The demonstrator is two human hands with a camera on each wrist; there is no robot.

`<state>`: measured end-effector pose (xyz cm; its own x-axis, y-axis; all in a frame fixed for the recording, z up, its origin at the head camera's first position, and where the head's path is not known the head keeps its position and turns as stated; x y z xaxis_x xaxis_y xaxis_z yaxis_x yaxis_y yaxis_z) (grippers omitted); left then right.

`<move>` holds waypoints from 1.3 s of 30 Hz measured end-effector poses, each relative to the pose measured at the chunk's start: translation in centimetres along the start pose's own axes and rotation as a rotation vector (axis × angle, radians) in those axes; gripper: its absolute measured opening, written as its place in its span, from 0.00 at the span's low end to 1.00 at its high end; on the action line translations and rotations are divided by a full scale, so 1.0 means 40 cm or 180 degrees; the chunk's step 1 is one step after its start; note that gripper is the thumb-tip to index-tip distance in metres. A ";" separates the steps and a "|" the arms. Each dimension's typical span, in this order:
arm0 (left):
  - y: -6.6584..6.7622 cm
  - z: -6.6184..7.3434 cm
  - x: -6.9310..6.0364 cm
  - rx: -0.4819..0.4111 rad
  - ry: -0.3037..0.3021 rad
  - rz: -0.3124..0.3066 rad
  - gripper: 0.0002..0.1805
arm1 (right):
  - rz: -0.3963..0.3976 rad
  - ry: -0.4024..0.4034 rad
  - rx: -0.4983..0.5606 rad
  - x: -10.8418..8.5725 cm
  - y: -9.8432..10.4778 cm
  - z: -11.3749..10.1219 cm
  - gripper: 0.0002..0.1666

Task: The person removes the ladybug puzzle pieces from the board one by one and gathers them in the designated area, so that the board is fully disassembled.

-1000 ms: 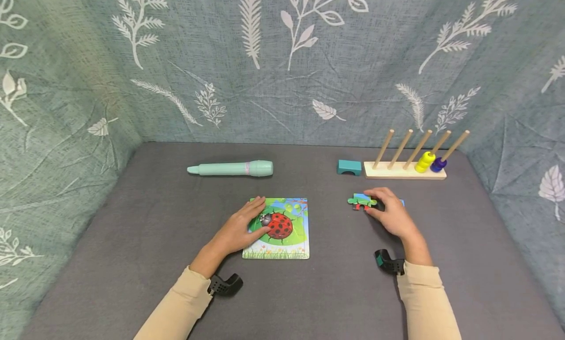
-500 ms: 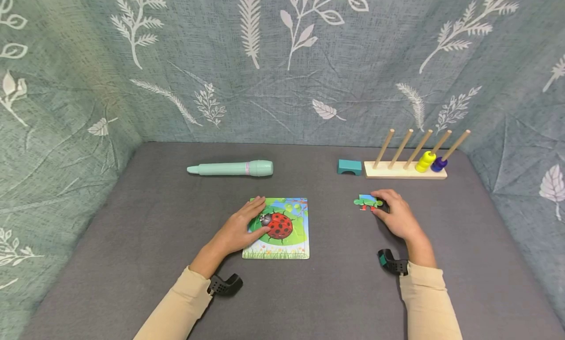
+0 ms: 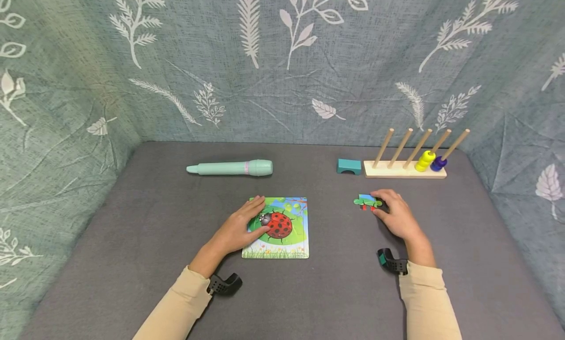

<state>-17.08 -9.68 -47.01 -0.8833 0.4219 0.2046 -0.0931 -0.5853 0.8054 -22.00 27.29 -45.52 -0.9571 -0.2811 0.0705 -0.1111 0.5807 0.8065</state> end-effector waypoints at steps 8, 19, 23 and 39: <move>-0.004 -0.003 -0.001 0.0042 0.0038 -0.0034 0.37 | -0.0033 -0.0050 0.0015 -0.002 -0.002 0.002 0.27; -0.002 0.001 0.001 0.0052 0.0051 -0.0046 0.37 | 0.0085 -0.0106 0.0122 -0.004 0.008 0.001 0.32; -0.003 0.001 -0.001 0.0051 0.0067 -0.0050 0.37 | 0.0090 -0.0106 0.0186 -0.004 0.008 -0.008 0.33; 0.003 -0.006 0.003 0.0000 0.0050 -0.0026 0.36 | -0.0214 0.0037 0.0819 0.013 -0.039 -0.092 0.36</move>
<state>-17.29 -9.86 -47.01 -0.8895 0.4159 0.1892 -0.1004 -0.5818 0.8071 -21.32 23.42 -44.59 -0.9422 -0.3336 0.0298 -0.2402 0.7352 0.6339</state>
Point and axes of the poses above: each hand's wrist, its own x-axis towards the middle knuckle, its own y-axis out of the back of the hand, z = x × y, the point moved 5 cm from there along x, towards the middle knuckle, and after that the axes turned 1 degree about -y, right-handed, at the moved point
